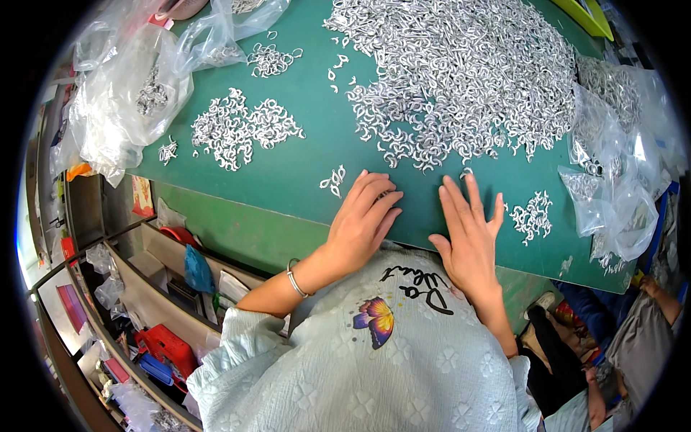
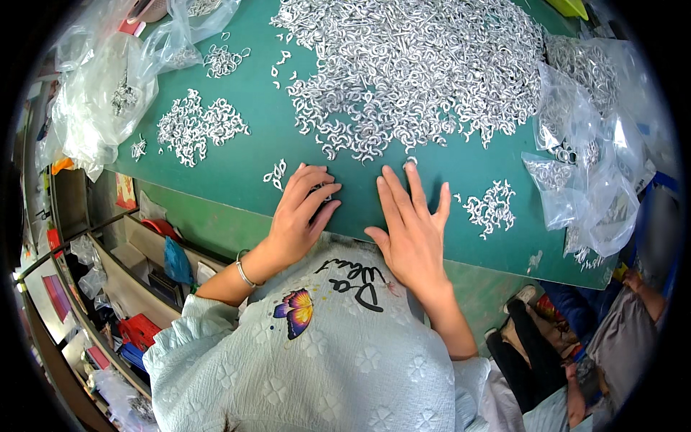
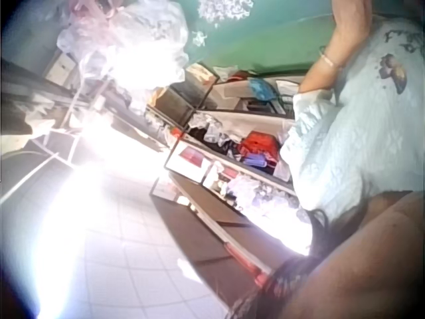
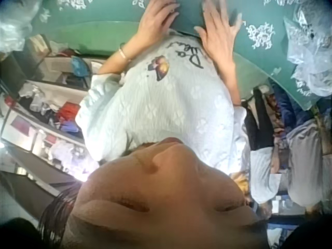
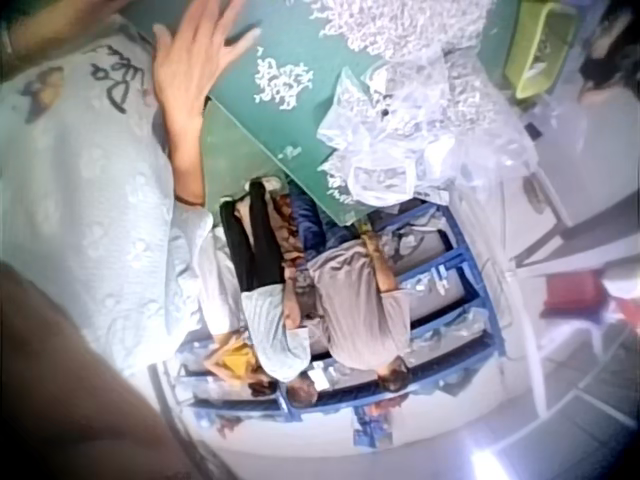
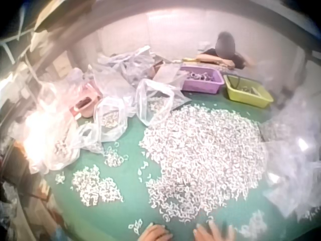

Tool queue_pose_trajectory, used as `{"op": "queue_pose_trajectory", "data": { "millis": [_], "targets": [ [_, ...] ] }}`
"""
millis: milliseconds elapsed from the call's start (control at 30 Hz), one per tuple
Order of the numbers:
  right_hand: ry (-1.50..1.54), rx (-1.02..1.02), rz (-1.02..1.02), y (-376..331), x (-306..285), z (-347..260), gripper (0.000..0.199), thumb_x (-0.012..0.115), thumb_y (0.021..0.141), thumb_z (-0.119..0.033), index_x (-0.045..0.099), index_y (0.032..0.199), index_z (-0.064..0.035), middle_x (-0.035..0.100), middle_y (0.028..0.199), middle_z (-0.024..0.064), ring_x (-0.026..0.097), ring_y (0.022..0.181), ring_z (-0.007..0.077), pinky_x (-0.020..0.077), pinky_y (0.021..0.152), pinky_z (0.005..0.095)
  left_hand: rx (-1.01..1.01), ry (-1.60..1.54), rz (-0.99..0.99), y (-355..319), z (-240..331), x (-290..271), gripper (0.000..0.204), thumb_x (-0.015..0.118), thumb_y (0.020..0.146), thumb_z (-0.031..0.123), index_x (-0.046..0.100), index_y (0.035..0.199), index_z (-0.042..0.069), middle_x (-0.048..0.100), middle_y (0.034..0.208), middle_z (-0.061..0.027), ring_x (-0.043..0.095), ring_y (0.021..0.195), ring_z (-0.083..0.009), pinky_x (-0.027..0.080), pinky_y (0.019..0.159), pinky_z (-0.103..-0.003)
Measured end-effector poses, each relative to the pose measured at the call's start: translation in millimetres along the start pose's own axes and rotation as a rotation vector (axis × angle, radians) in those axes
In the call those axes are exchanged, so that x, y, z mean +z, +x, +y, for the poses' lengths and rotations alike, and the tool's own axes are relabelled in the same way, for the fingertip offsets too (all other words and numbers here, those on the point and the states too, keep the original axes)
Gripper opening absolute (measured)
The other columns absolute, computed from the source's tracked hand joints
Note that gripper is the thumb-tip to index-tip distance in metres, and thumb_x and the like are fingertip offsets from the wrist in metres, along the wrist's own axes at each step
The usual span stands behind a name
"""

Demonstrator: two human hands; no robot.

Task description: The person sorts small metal hooks by hand on a green workbench, picking them from a large pile and grouping them or placing them into plastic bags.

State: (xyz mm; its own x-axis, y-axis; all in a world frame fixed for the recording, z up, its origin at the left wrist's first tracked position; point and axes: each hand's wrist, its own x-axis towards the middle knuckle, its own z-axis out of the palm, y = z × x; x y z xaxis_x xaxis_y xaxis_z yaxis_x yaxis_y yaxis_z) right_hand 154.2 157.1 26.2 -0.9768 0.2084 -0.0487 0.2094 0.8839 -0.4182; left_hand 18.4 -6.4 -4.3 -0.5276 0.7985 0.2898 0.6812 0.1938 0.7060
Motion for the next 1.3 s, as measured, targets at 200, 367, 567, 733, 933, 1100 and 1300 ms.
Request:
{"op": "queue_pose_trajectory", "data": {
  "millis": [200, 367, 567, 733, 933, 1100, 1300],
  "targets": [
    [-0.149, 0.091, -0.002, -23.3, -1.4, 12.8, 0.061, 0.069, 0.083, -0.023, 0.049, 0.136, -0.0012, 0.041, 0.148, 0.0081, 0.029, 0.143, 0.0297, 0.0107, 0.110, 0.0659, -0.025, -0.002, 0.033, -3.3, 1.0, 0.8, 0.033, 0.071, 0.077, -0.001, 0.060, 0.108, -0.002, 0.055, 0.114, -0.0159, 0.052, 0.114, -0.0375, 0.041, 0.102, -0.054],
    [-0.121, 0.185, 0.192, -10.7, -0.9, 15.8, 0.060, 0.067, 0.086, -0.019, 0.046, 0.137, 0.0013, 0.039, 0.149, 0.0114, 0.030, 0.143, 0.0311, 0.0108, 0.111, 0.0637, -0.013, 0.012, 0.028, -1.6, 3.2, 2.4, 0.031, 0.070, 0.078, -0.001, 0.061, 0.108, -0.001, 0.055, 0.117, -0.0161, 0.052, 0.117, -0.0379, 0.040, 0.103, -0.055],
    [-0.045, 0.117, 0.066, 9.0, 14.9, 1.8, 0.064, 0.066, 0.087, -0.023, 0.041, 0.141, 0.0020, 0.034, 0.153, 0.0148, 0.027, 0.144, 0.0323, 0.0126, 0.113, 0.0630, -0.025, 0.011, 0.013, -0.4, 7.7, 2.4, 0.030, 0.069, 0.079, -0.001, 0.061, 0.108, -0.001, 0.055, 0.120, -0.0157, 0.052, 0.118, -0.0370, 0.039, 0.104, -0.055],
    [0.067, 0.035, 0.088, 4.9, 2.4, 9.8, 0.067, 0.067, 0.085, -0.022, 0.040, 0.142, 0.0018, 0.035, 0.152, 0.0151, 0.028, 0.144, 0.0307, 0.0128, 0.114, 0.0609, -0.056, 0.013, 0.006, -2.9, 7.5, 3.9, 0.032, 0.069, 0.079, -0.001, 0.061, 0.110, -0.001, 0.055, 0.121, -0.0159, 0.050, 0.121, -0.0376, 0.037, 0.105, -0.055],
    [0.015, 0.001, -0.096, 1.0, 7.6, -7.8, 0.072, 0.069, 0.083, -0.027, 0.040, 0.141, 0.0039, 0.032, 0.153, 0.0137, 0.029, 0.143, 0.0299, 0.0151, 0.113, 0.0623, -0.109, -0.035, -0.027, -4.6, 11.2, 7.6, 0.037, 0.070, 0.079, -0.001, 0.060, 0.114, 0.002, 0.052, 0.126, -0.0151, 0.048, 0.125, -0.0384, 0.035, 0.107, -0.055],
    [0.172, -0.044, -0.041, -0.9, 9.5, -10.6, 0.067, 0.068, 0.083, -0.023, 0.042, 0.138, 0.0057, 0.034, 0.151, 0.0184, 0.030, 0.143, 0.0331, 0.0218, 0.115, 0.0548, -0.092, -0.063, -0.027, -4.6, 12.7, 13.3, 0.041, 0.069, 0.079, -0.001, 0.059, 0.119, 0.002, 0.052, 0.127, -0.0151, 0.047, 0.125, -0.0392, 0.034, 0.107, -0.057],
    [0.327, -0.066, 0.132, 11.9, 2.1, 1.2, 0.047, 0.049, 0.090, -0.002, 0.043, 0.137, 0.0073, 0.039, 0.148, 0.0210, 0.033, 0.141, 0.0365, 0.0254, 0.115, 0.0515, -0.055, -0.017, -0.070, -1.2, 18.5, 13.0, 0.043, 0.070, 0.081, 0.007, 0.057, 0.122, 0.003, 0.049, 0.129, -0.0142, 0.045, 0.125, -0.0379, 0.030, 0.107, -0.062]
  ]
}}
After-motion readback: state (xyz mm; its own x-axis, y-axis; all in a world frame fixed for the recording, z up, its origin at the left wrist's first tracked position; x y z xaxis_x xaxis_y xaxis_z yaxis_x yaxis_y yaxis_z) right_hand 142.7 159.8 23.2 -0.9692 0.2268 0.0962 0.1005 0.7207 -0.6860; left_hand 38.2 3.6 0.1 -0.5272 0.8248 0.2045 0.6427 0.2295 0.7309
